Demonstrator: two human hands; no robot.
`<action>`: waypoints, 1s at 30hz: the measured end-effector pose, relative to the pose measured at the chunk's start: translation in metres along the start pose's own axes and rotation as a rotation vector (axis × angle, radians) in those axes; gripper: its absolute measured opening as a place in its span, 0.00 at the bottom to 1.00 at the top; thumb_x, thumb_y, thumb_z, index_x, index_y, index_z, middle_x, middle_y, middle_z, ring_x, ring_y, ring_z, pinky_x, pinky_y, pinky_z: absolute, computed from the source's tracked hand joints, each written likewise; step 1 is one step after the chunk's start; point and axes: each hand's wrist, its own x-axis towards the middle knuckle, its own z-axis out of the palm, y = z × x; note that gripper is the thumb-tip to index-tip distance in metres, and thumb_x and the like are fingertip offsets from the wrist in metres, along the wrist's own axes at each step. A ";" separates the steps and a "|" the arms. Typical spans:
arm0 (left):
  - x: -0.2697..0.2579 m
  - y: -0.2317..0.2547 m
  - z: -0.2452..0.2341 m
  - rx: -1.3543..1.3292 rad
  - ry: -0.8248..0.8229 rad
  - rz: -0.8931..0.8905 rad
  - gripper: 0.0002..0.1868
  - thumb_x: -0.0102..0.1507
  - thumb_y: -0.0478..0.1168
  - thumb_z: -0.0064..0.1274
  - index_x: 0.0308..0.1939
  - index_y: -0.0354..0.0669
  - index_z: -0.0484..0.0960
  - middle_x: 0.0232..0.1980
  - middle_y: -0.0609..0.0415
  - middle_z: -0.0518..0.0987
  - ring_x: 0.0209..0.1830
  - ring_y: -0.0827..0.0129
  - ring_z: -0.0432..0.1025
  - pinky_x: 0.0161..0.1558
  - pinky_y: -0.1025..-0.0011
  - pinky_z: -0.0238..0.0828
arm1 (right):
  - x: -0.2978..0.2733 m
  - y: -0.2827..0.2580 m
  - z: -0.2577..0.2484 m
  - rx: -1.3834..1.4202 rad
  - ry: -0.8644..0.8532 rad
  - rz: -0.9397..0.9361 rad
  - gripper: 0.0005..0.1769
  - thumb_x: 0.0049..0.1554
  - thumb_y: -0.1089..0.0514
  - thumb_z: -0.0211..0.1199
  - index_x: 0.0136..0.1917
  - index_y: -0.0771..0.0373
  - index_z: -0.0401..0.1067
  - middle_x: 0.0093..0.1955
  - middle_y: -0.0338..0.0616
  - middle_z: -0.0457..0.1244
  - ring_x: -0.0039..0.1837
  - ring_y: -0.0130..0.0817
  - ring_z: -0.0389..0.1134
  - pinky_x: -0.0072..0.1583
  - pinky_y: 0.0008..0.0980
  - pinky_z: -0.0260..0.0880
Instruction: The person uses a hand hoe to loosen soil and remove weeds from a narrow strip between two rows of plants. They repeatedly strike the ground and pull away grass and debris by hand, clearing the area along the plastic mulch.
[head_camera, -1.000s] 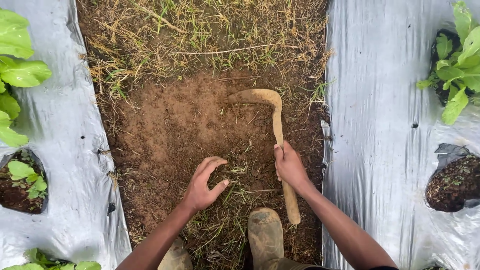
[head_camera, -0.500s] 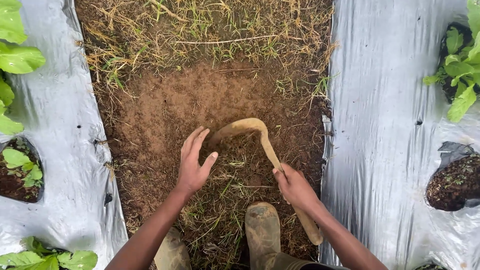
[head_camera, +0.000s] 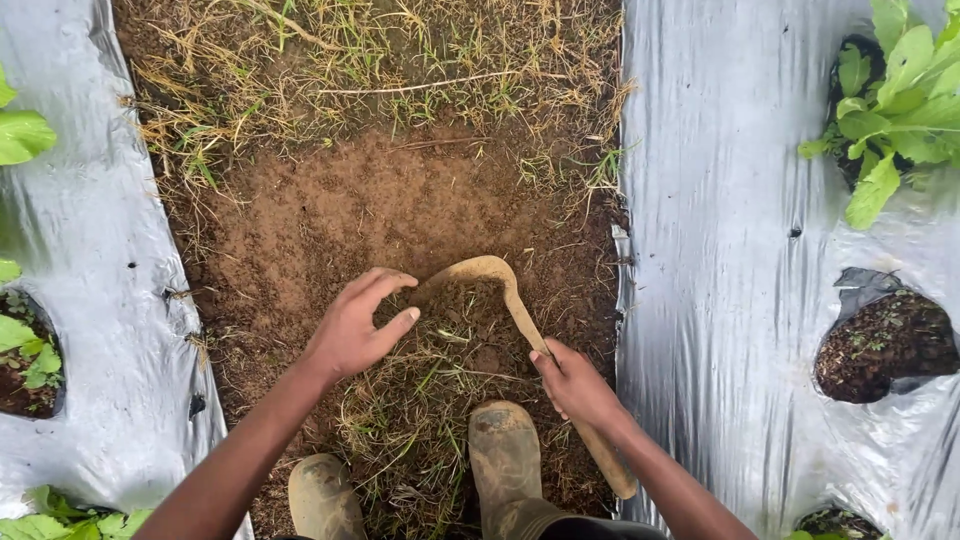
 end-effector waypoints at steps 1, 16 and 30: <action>0.005 0.009 -0.009 -0.003 -0.002 0.009 0.24 0.65 0.47 0.53 0.65 0.47 0.77 0.63 0.45 0.77 0.67 0.51 0.70 0.70 0.46 0.60 | -0.001 -0.005 -0.004 -0.002 0.009 0.001 0.22 0.66 0.58 0.47 0.63 0.81 0.65 0.22 0.48 0.60 0.21 0.32 0.63 0.25 0.30 0.69; 0.094 0.231 0.002 0.804 -0.495 0.430 0.33 0.63 0.55 0.46 0.70 0.51 0.72 0.70 0.43 0.72 0.71 0.51 0.67 0.70 0.51 0.61 | 0.007 -0.158 -0.122 0.247 0.687 -0.521 0.08 0.67 0.61 0.51 0.46 0.67 0.63 0.24 0.42 0.57 0.24 0.28 0.61 0.26 0.27 0.65; 0.171 0.210 0.039 1.562 -0.008 0.704 0.32 0.74 0.50 0.38 0.78 0.41 0.53 0.81 0.33 0.48 0.75 0.43 0.59 0.75 0.36 0.46 | -0.041 -0.204 -0.152 -0.064 0.658 -0.102 0.09 0.60 0.59 0.56 0.44 0.70 0.70 0.25 0.52 0.60 0.24 0.41 0.63 0.28 0.38 0.70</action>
